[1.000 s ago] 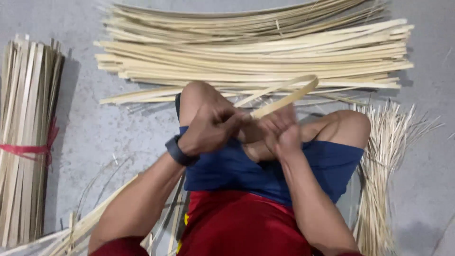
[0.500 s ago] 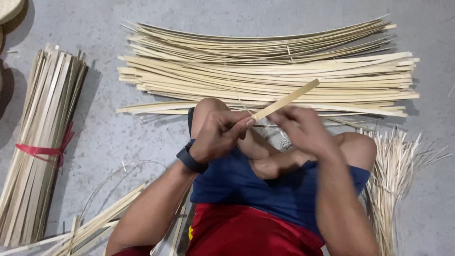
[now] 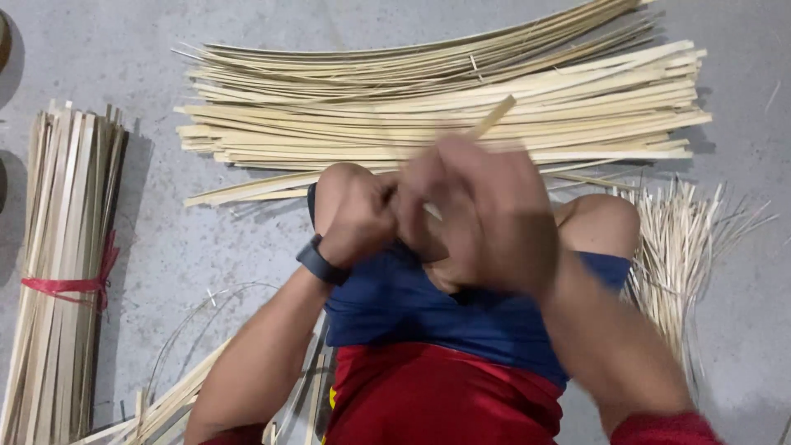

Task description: Weaving thin strips of bamboo around a circular frame to create a reinforced bamboo hoop.

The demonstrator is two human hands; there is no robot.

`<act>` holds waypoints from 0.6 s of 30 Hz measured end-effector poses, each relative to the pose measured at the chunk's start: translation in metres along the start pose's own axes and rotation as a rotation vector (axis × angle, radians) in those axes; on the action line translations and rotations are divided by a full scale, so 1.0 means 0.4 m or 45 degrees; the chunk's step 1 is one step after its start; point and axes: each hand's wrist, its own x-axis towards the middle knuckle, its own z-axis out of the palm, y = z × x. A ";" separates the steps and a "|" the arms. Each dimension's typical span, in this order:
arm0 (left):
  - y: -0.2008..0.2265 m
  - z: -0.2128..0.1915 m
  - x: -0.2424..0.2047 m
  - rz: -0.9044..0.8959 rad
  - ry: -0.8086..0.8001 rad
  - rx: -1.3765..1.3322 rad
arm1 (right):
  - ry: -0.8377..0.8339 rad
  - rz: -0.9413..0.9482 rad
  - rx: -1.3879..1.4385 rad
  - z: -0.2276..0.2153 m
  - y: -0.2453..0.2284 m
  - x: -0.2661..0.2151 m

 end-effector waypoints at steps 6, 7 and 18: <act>-0.013 -0.017 -0.033 0.138 0.101 -0.096 | 0.436 0.089 1.252 0.127 0.335 -0.241; -0.045 0.006 -0.057 0.076 -0.020 -0.320 | 0.497 0.148 1.797 0.150 0.415 -0.268; 0.113 -0.071 0.017 0.308 0.008 -0.103 | 0.512 0.566 0.763 0.013 0.273 0.001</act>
